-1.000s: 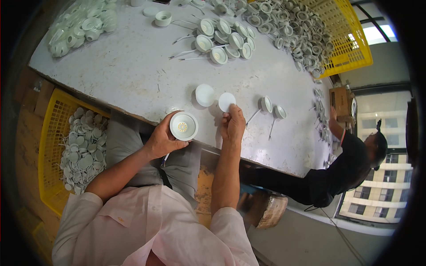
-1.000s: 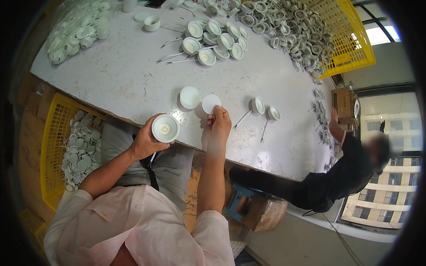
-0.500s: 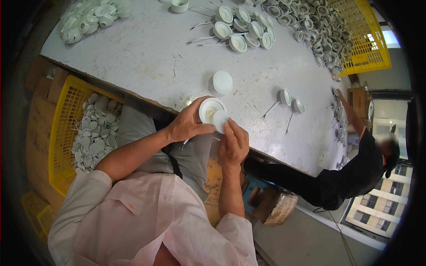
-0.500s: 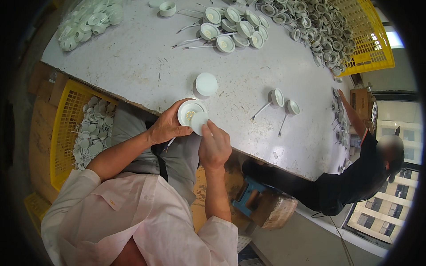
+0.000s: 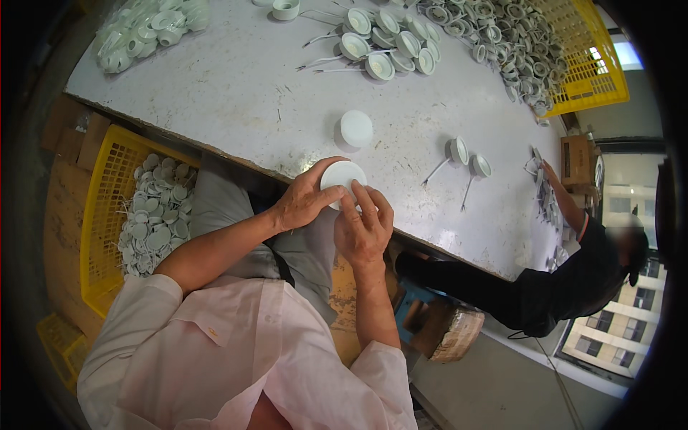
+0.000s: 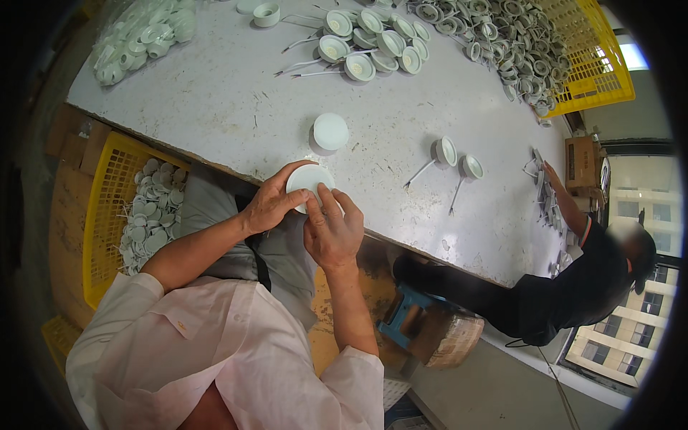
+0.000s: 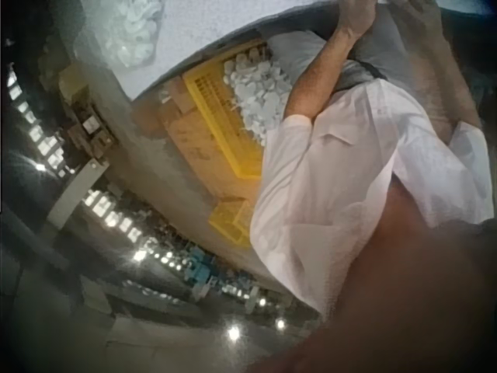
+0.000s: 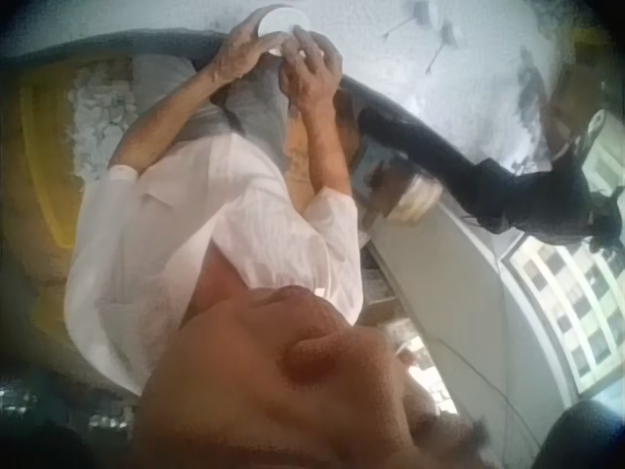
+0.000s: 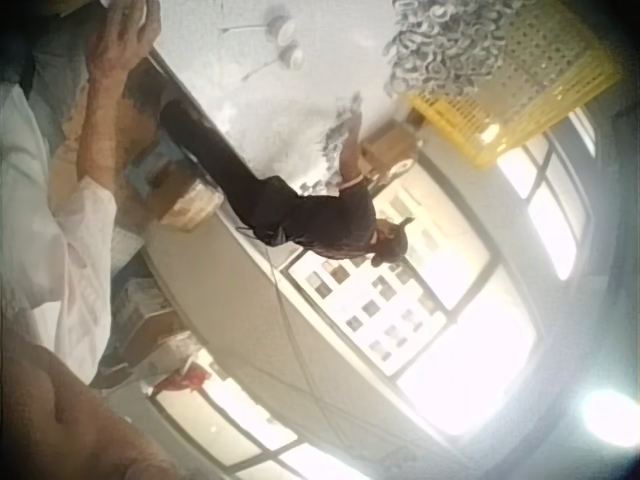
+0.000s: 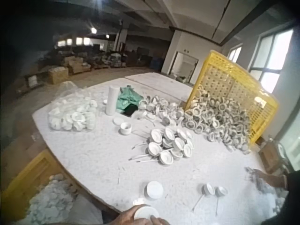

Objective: Assembling small circular LED light components by fitting covers onto bases at a factory workbench.

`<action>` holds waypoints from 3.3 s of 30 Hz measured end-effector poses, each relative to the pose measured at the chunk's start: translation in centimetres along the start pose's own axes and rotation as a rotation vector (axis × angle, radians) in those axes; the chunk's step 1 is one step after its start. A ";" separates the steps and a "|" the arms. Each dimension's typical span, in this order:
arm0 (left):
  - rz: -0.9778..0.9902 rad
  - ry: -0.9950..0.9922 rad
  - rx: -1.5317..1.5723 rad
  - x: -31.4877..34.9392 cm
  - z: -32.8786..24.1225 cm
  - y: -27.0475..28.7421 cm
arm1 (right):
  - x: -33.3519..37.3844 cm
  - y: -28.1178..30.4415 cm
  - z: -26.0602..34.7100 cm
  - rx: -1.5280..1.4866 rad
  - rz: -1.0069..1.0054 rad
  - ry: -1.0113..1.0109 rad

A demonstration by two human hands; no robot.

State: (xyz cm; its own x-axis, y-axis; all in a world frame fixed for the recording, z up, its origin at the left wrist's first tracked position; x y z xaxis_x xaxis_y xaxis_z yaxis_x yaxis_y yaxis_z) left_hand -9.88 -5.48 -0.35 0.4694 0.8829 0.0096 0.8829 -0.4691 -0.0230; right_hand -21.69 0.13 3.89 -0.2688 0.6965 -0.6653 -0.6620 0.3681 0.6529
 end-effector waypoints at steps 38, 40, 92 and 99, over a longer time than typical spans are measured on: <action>-0.915 0.711 -0.280 29.1 21.7 31.5 | 1.4 6.8 -25.0 0.352 -0.167 -1.153; -0.913 0.813 -0.127 30.8 24.1 31.6 | 2.0 7.0 -24.7 0.318 -0.192 -1.124; -0.299 0.082 -0.289 5.8 1.4 7.3 | -4.4 -4.6 -11.7 -0.591 -0.239 -1.153; -0.256 0.126 -0.217 5.4 2.1 6.8 | -2.4 -4.2 -11.4 -1.005 -0.463 -1.211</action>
State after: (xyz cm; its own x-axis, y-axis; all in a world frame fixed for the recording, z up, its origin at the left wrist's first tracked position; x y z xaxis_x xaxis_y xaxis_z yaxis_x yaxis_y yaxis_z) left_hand -1.36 -3.90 -2.58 0.2186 0.9695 0.1111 0.9486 -0.2378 0.2089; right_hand -26.23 -10.10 -1.42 0.4218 0.8731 0.2444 -0.8173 0.4828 -0.3144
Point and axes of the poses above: each hand's wrist, its own x-axis away from the middle knuckle, its own y-axis out of the back of the hand, z = x × y, the point moved 5 cm from there along -x, towards the middle knuckle, and after that the axes turned 14 degrees about -x, right-handed, at the moved point
